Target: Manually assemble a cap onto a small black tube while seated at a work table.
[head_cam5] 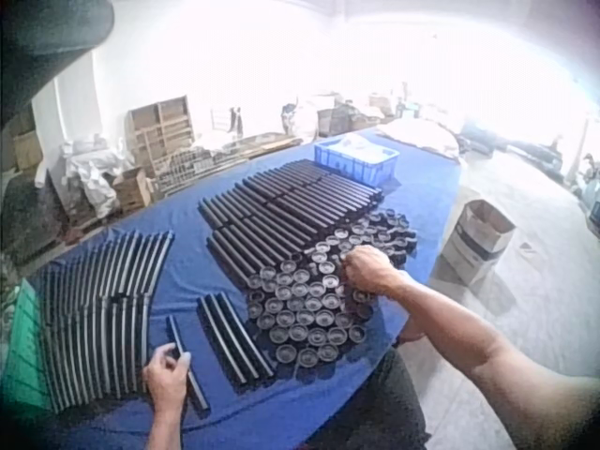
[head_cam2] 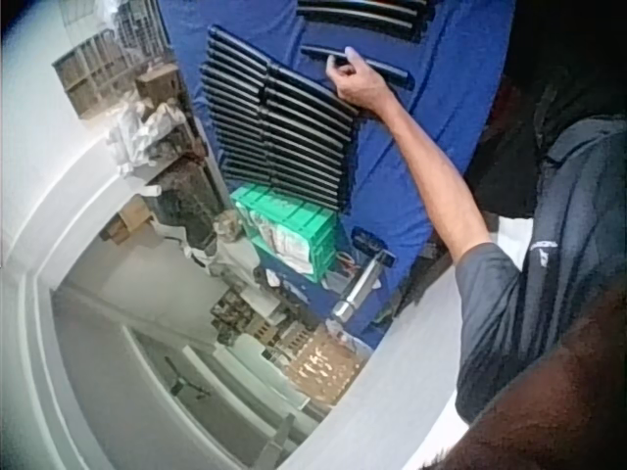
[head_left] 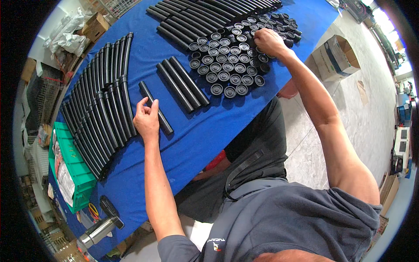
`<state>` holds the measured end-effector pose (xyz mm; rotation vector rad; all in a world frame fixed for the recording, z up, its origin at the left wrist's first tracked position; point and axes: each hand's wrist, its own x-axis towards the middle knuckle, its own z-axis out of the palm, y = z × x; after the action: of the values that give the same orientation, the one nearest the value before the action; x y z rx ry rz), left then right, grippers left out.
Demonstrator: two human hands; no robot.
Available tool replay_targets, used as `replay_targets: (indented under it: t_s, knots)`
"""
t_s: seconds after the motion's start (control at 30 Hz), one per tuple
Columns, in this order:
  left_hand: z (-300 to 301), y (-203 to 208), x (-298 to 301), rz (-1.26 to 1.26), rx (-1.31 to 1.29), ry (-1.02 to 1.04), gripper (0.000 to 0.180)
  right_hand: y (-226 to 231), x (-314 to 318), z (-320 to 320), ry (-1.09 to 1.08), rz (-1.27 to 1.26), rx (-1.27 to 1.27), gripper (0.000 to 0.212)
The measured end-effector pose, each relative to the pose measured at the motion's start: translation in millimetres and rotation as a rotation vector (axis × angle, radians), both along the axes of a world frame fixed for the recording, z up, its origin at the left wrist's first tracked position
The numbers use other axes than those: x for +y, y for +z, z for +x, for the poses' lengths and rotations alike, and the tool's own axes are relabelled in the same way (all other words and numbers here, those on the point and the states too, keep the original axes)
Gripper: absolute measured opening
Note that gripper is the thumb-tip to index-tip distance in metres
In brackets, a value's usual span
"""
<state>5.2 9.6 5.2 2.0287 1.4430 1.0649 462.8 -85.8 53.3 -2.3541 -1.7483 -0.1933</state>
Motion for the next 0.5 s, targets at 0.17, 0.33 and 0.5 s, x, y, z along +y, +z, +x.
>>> replay_targets:
  t_s: [0.17, 0.33, 0.5]
  knots:
    - [-1, 2, -2, 0.012, 0.01, 0.005, 0.034, 2, 9, 10, 0.092, -0.138, 0.03, 0.024]
    - [0, 2, -1, -0.009, -0.01, 0.008, 0.034, 14, 15, 6, 0.102, -0.042, -0.096, 0.019]
    - [0, 0, -3, 0.01, -0.009, 0.009, 0.034, 28, 28, 8, 0.141, -0.02, -0.099, 0.025]
